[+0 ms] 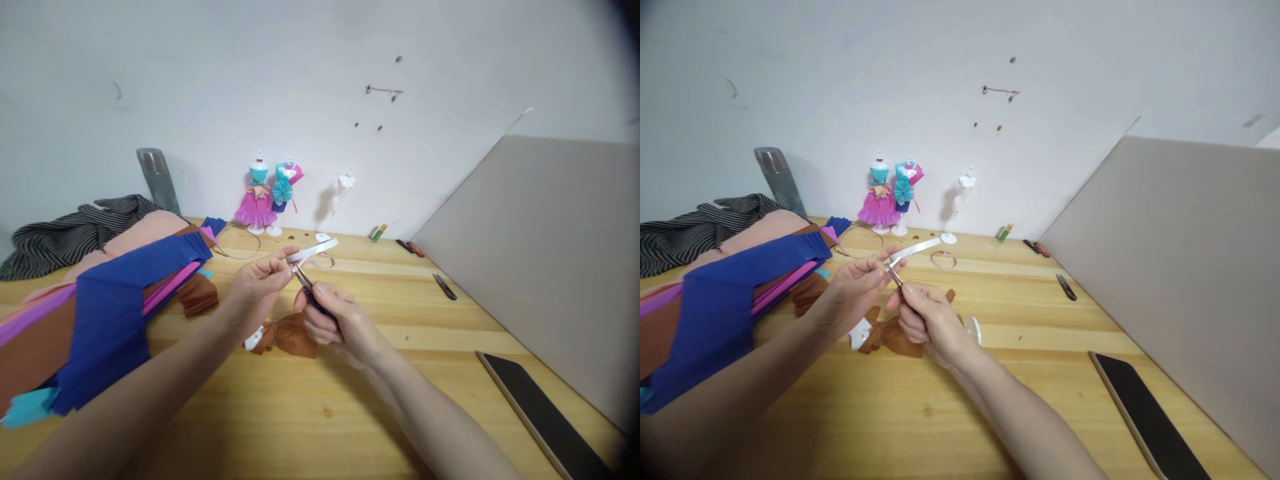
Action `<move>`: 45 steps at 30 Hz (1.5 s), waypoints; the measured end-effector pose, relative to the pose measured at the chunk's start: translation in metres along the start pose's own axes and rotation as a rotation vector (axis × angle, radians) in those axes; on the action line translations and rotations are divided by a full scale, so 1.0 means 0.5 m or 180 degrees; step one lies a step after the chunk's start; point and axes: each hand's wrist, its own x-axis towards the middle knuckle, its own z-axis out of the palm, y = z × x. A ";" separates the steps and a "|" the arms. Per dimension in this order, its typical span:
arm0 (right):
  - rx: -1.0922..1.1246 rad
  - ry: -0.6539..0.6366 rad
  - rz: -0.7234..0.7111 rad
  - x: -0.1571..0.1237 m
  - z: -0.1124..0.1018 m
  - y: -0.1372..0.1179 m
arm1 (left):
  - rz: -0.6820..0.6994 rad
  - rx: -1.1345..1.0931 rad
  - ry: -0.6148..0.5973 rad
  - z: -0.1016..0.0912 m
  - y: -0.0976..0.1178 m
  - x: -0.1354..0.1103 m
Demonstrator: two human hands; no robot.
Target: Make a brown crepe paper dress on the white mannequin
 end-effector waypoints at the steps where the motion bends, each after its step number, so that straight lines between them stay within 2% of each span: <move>1: 0.0012 -0.0007 0.0007 0.000 0.000 0.000 | -0.0002 -0.0005 -0.0011 0.000 0.000 0.000; 24: -0.0044 -0.0047 0.0010 0.006 -0.010 -0.001 | -0.0002 -0.0023 0.0015 0.004 0.002 0.000; 39: 0.0186 -0.0082 0.0094 0.010 -0.009 0.006 | -0.0026 -0.0149 -0.0088 0.001 -0.002 -0.003; 45: 0.0186 -0.0101 0.0090 0.012 -0.009 0.010 | 0.0004 -0.0163 -0.0013 0.003 -0.005 -0.003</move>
